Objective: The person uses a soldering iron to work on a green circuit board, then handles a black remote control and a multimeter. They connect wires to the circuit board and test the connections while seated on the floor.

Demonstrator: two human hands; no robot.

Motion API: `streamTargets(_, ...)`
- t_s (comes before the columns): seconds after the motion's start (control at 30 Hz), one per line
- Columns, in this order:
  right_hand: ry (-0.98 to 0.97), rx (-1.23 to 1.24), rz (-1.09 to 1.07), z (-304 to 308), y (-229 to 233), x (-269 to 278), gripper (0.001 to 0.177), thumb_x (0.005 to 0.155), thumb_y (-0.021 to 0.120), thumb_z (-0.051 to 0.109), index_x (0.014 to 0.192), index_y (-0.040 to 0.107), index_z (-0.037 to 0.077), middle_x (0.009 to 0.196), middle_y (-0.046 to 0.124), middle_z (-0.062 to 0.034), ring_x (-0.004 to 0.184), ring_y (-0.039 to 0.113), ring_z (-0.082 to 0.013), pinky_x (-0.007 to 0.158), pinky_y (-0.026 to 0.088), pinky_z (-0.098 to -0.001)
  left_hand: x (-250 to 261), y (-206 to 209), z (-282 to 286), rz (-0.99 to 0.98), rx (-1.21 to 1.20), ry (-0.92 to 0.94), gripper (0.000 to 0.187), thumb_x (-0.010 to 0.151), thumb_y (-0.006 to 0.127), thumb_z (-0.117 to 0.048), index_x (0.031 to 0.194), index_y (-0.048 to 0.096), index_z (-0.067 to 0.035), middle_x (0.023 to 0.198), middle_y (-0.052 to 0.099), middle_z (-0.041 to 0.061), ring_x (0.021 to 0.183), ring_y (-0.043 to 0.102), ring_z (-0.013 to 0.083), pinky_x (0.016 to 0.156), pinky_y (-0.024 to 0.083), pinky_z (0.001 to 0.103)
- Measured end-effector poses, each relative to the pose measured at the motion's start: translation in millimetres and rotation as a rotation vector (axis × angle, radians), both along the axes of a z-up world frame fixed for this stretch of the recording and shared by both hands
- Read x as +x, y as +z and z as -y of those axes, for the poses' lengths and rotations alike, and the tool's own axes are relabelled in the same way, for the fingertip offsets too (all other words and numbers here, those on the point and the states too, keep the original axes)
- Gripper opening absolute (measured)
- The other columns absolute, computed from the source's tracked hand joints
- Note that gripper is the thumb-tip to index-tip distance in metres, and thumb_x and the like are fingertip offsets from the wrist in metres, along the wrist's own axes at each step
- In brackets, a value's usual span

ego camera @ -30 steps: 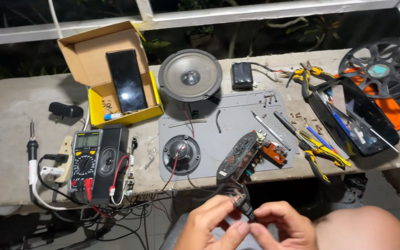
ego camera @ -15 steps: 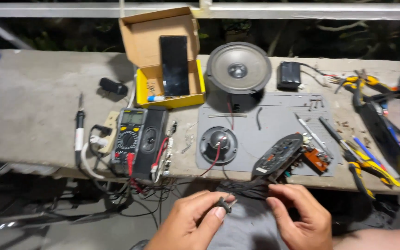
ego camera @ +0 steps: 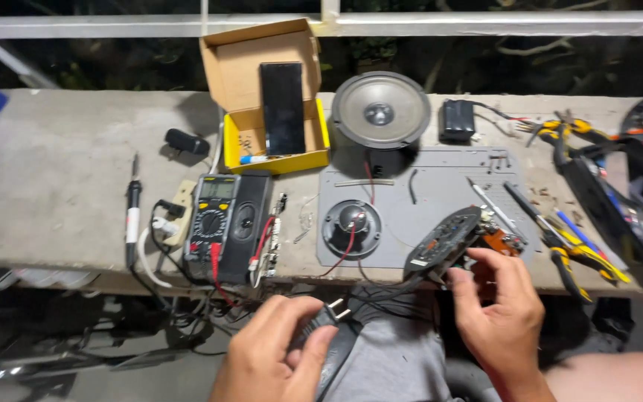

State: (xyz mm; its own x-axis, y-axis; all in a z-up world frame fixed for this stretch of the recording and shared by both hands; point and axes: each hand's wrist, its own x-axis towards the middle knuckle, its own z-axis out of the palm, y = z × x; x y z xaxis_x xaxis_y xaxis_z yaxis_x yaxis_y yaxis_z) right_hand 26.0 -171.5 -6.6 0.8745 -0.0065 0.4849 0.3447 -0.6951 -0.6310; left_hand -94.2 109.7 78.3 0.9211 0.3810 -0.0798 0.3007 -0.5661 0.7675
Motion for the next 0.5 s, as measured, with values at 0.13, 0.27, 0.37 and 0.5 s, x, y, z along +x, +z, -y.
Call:
streamTargets(0.13, -0.036, -0.027, -0.023, -9.5, -1.2, -0.7, 0.029, 0.101, 0.089, 0.027, 0.122, 0.08, 0.009, 0.095, 0.075, -0.0051, 0.071, 0.068, -0.0147, 0.078, 0.058, -0.0322, 12.4, -28.1, 20.4, 0.099, -0.07, -0.178, 0.023, 0.095, 0.081, -0.043, 0.114, 0.088, -0.032, 0.1, 0.079, -0.013, 0.051, 0.066, 0.0118, 0.055, 0.058, 0.027)
streamTargets(0.27, -0.071, -0.058, -0.148, -21.2, 5.2, 10.2, 0.025, 0.099, 0.088, 0.032, 0.109, 0.079, 0.012, 0.079, 0.077, 0.0002, 0.058, 0.063, -0.0129, 0.073, 0.059, -0.0348, 18.0, -54.5, 28.7, 0.217, -0.045, -0.3, 0.022, 0.101, 0.08, -0.039, 0.117, 0.083, -0.026, 0.096, 0.075, -0.008, 0.05, 0.062, 0.0156, 0.057, 0.056, 0.033)
streamTargets(0.37, -0.04, -0.05, -0.178, -24.1, 14.0, 15.9, 0.014, 0.099, 0.084, 0.025, 0.102, 0.076, 0.014, 0.075, 0.073, 0.003, 0.058, 0.061, -0.0115, 0.071, 0.057, -0.0334, 18.1, -62.1, 27.2, 0.21, -0.061, -0.287, 0.022, 0.101, 0.08, -0.039, 0.118, 0.084, -0.026, 0.095, 0.074, -0.008, 0.05, 0.061, 0.0154, 0.055, 0.056, 0.032)
streamTargets(0.5, -0.023, -0.016, -0.208, -16.1, 16.8, 20.6, 0.005, 0.1, 0.081, 0.02, 0.102, 0.079, 0.015, 0.076, 0.071, 0.0049, 0.061, 0.059, -0.0089, 0.07, 0.054, -0.0296, 20.5, -67.6, 21.6, 0.248, -0.103, -0.314, 0.022, 0.103, 0.08, -0.033, 0.121, 0.083, -0.021, 0.096, 0.073, -0.005, 0.049, 0.058, 0.0144, 0.053, 0.055, 0.03)
